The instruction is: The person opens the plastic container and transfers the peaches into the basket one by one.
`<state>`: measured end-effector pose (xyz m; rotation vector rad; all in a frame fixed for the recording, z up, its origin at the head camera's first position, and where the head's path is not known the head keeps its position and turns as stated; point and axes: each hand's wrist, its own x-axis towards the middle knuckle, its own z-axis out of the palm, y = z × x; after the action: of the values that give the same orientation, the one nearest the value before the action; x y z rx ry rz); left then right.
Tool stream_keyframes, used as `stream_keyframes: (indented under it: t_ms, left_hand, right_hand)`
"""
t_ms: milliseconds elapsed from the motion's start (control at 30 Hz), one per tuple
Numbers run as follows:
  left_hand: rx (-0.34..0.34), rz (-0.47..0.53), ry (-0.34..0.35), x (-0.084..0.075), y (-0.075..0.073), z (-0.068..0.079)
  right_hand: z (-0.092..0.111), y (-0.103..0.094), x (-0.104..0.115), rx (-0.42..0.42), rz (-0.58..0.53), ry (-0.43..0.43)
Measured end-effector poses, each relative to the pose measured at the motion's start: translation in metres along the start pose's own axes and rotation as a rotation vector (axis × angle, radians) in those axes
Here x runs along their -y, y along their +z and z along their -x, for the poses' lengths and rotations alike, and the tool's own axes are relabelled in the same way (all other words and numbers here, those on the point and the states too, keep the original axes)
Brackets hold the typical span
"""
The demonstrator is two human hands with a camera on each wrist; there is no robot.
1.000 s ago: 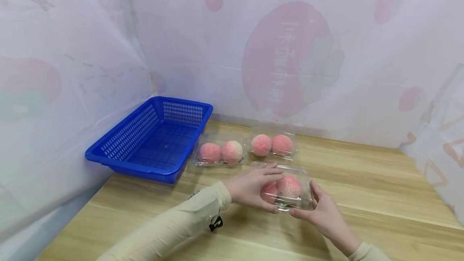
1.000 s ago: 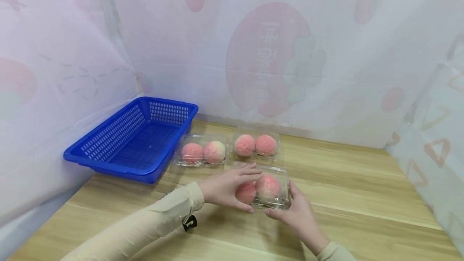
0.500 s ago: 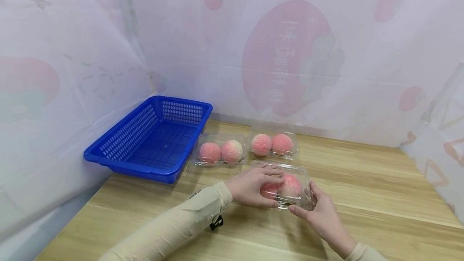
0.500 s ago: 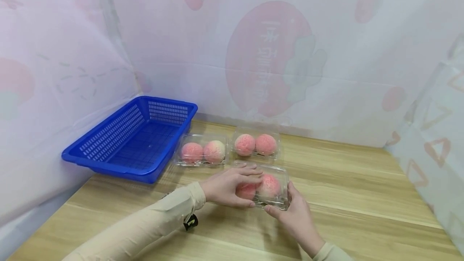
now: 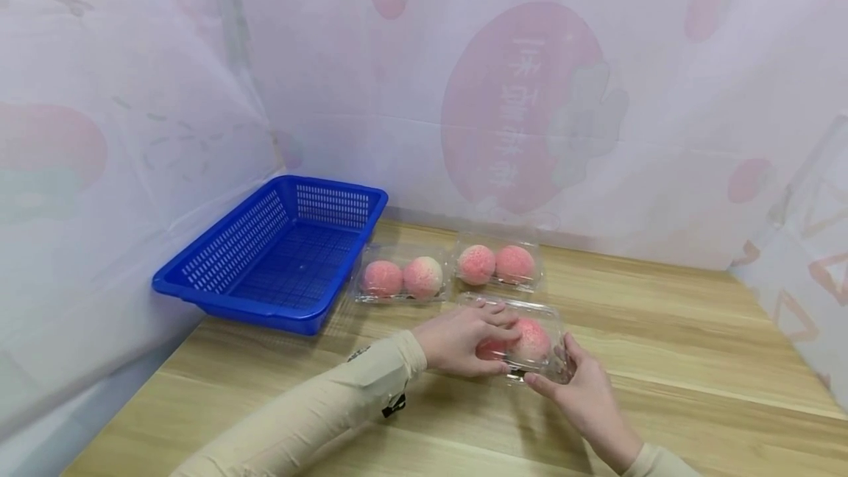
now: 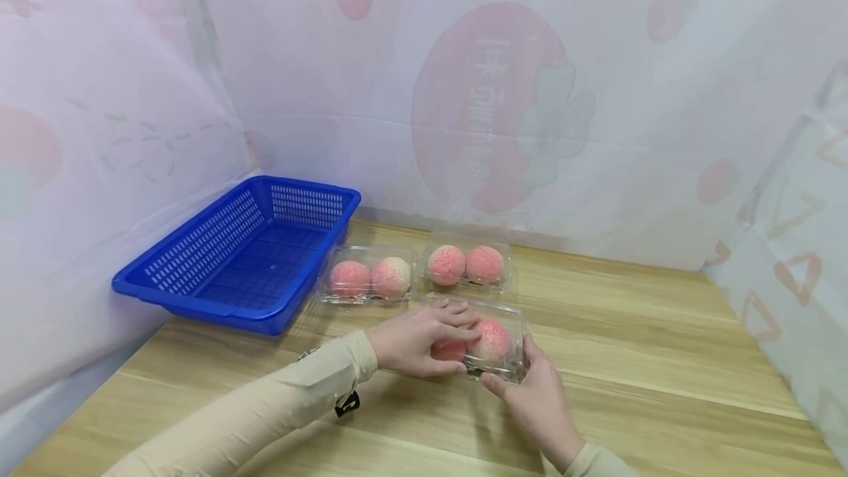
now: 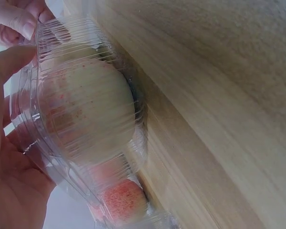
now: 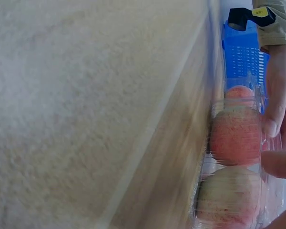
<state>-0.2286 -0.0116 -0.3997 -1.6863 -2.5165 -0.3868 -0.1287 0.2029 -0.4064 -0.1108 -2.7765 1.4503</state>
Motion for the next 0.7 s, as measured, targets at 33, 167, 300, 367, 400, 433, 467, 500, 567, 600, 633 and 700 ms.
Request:
stream_keyframes:
  t_ms: [33,167,300,367,400,433,467,500,567,600,633,700]
  left_hand:
    - [-0.002,-0.004,-0.001,-0.0001,0.0005,-0.0003]
    - [-0.019,-0.008,-0.002,-0.001,0.0017,-0.0005]
    - [-0.032,-0.019,-0.001,-0.0023,0.0016,-0.0011]
    - [-0.038,-0.027,-0.001,-0.0027,0.0018,-0.0018]
    - [-0.041,-0.032,0.001,-0.0027,0.0019,-0.0022]
    - [-0.042,-0.035,-0.001,-0.0028,0.0022,-0.0024]
    - [-0.043,-0.04,-0.002,-0.0028,0.0026,-0.0026]
    - [-0.043,-0.045,-0.002,-0.0031,0.0031,-0.0028]
    - [-0.037,-0.066,-0.004,-0.0038,0.0041,-0.0029]
    - [-0.034,-0.077,-0.006,-0.0043,0.0044,-0.0028]
    - [-0.031,-0.087,-0.009,-0.0051,0.0048,-0.0027]
    - [-0.021,-0.099,-0.016,-0.0069,0.0049,-0.0028]
  right_hand:
    - [0.0,0.001,-0.0005,-0.006,-0.001,-0.002]
    - [0.0004,0.0054,-0.0027,-0.033,-0.022,-0.02]
    - [0.0016,0.009,-0.0025,-0.049,-0.068,-0.026]
    - [0.002,0.0099,-0.002,-0.054,-0.087,-0.021]
    - [0.0022,0.0102,-0.0016,-0.056,-0.091,-0.017]
    - [0.0024,0.0103,-0.0012,-0.059,-0.092,-0.016]
    - [0.0025,0.0104,-0.001,-0.061,-0.086,-0.015]
    - [0.0025,0.0104,-0.0008,-0.06,-0.085,-0.015]
    - [0.0025,0.0105,-0.0005,-0.055,-0.085,-0.009]
    - [0.0025,0.0105,-0.0001,-0.051,-0.092,-0.007]
    - [0.0024,0.0106,0.0001,-0.046,-0.1,0.001]
    - [0.002,0.0105,0.0008,-0.038,-0.124,0.013]
